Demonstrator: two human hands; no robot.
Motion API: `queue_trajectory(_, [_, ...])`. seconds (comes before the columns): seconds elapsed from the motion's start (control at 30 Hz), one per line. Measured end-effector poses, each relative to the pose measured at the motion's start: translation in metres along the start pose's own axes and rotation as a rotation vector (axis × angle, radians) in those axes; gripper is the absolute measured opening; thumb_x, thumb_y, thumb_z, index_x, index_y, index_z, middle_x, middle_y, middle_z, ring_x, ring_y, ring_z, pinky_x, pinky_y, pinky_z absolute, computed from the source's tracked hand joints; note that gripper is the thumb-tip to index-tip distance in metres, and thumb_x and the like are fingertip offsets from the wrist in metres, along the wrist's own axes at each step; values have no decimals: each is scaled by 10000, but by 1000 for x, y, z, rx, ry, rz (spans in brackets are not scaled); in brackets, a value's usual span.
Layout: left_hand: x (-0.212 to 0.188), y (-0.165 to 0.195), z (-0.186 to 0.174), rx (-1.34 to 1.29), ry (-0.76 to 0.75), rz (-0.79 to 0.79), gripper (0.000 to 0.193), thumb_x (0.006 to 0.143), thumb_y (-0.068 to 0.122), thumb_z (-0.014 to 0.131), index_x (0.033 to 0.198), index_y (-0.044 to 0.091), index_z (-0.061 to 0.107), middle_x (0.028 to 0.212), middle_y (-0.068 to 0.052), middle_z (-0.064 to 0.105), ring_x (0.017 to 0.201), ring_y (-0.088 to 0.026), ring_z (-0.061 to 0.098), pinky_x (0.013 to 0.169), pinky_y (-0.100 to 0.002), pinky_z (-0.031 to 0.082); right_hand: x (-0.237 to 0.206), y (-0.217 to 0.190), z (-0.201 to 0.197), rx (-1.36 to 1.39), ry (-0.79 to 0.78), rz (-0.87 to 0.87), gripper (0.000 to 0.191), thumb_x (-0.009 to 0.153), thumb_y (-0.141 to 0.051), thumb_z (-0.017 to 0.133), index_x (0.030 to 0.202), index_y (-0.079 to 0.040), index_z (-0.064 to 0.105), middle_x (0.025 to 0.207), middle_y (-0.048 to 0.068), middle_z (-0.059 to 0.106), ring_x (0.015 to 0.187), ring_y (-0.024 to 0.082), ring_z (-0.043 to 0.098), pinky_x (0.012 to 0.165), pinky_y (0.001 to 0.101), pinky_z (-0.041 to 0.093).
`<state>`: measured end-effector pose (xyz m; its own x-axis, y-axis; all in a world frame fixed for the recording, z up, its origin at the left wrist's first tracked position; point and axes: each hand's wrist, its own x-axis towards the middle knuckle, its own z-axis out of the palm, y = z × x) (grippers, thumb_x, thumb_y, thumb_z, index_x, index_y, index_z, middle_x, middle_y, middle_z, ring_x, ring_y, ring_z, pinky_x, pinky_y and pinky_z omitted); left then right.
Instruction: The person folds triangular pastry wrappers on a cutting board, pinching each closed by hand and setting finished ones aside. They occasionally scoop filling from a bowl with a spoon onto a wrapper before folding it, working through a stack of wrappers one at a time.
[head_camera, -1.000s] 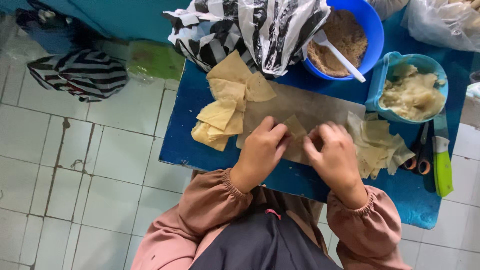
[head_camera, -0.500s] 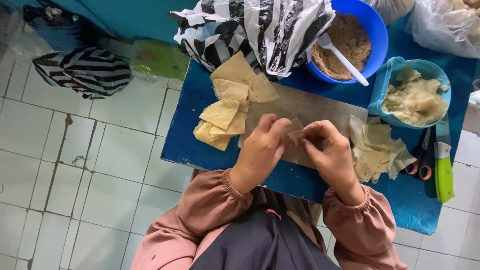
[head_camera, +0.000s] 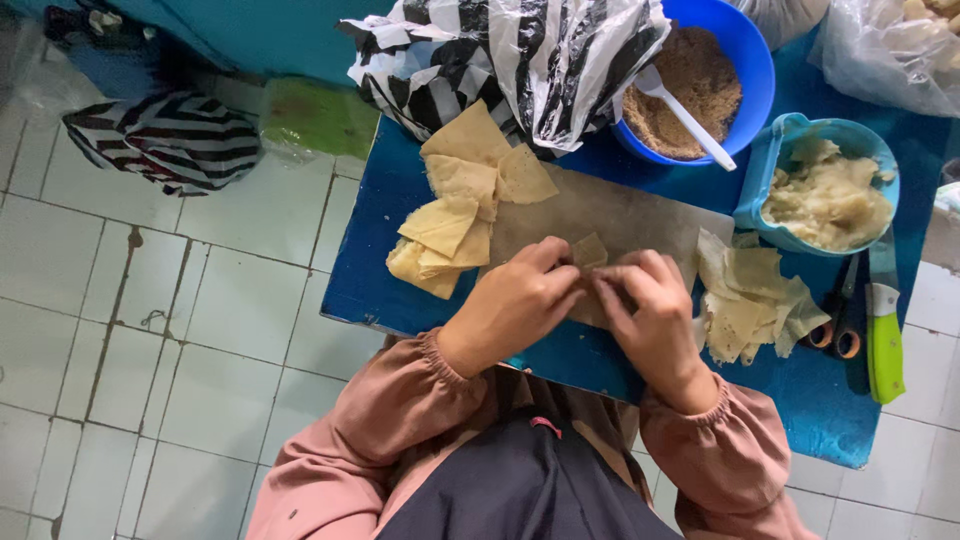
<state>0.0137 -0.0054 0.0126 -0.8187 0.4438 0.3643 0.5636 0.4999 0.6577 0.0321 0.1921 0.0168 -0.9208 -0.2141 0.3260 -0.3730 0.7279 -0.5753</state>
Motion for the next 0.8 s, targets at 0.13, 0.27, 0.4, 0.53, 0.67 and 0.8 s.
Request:
queue_trajectory(0.13, [0, -3, -2, 86, -32, 71, 165, 814, 52, 651, 976, 80, 638, 1072, -82, 585, 978, -274, 638, 763, -371, 552, 0, 0, 9, 64, 34, 137, 94, 852, -28, 745, 935, -28, 700, 955, 127, 654, 933, 325, 626, 816, 404, 501])
queue_trajectory(0.27, [0, -7, 3, 198, -64, 108, 152, 829, 57, 644, 976, 65, 608, 1037, -95, 576, 981, -281, 639, 767, -373, 551, 1, -3, 7, 44, 51, 75, 93, 865, -42, 746, 941, -24, 695, 966, 122, 662, 934, 331, 622, 817, 410, 497])
queue_trajectory(0.4, [9, -12, 14, 159, -61, 23, 106, 862, 90, 653, 937, 77, 580, 951, -93, 576, 935, -296, 650, 740, -393, 550, -2, -11, 1, -106, 43, -54, 139, 828, -80, 763, 944, -19, 717, 952, 122, 673, 911, 344, 615, 793, 447, 467])
queue_trajectory(0.53, [14, -12, 16, 98, -74, -52, 104, 887, 105, 667, 961, 88, 596, 894, -75, 586, 859, -308, 652, 678, -421, 535, 1, -11, 1, -99, 28, -13, 110, 871, -89, 760, 933, -18, 703, 968, 131, 678, 929, 353, 606, 819, 448, 467])
queue_trajectory(0.67, [13, -11, 7, 29, -72, 37, 132, 836, 100, 677, 933, 96, 587, 895, -80, 566, 878, -299, 652, 684, -410, 537, 8, -2, 2, -2, -23, 135, 55, 867, -64, 728, 913, -40, 709, 943, 133, 679, 939, 357, 617, 824, 435, 487])
queue_trajectory(0.8, [13, -14, 2, 151, -102, 101, 150, 814, 55, 650, 946, 84, 585, 964, -104, 563, 932, -313, 640, 734, -407, 541, 14, 4, 2, 126, -87, 308, 106, 855, -83, 721, 936, -25, 683, 920, 125, 680, 892, 328, 643, 782, 418, 505])
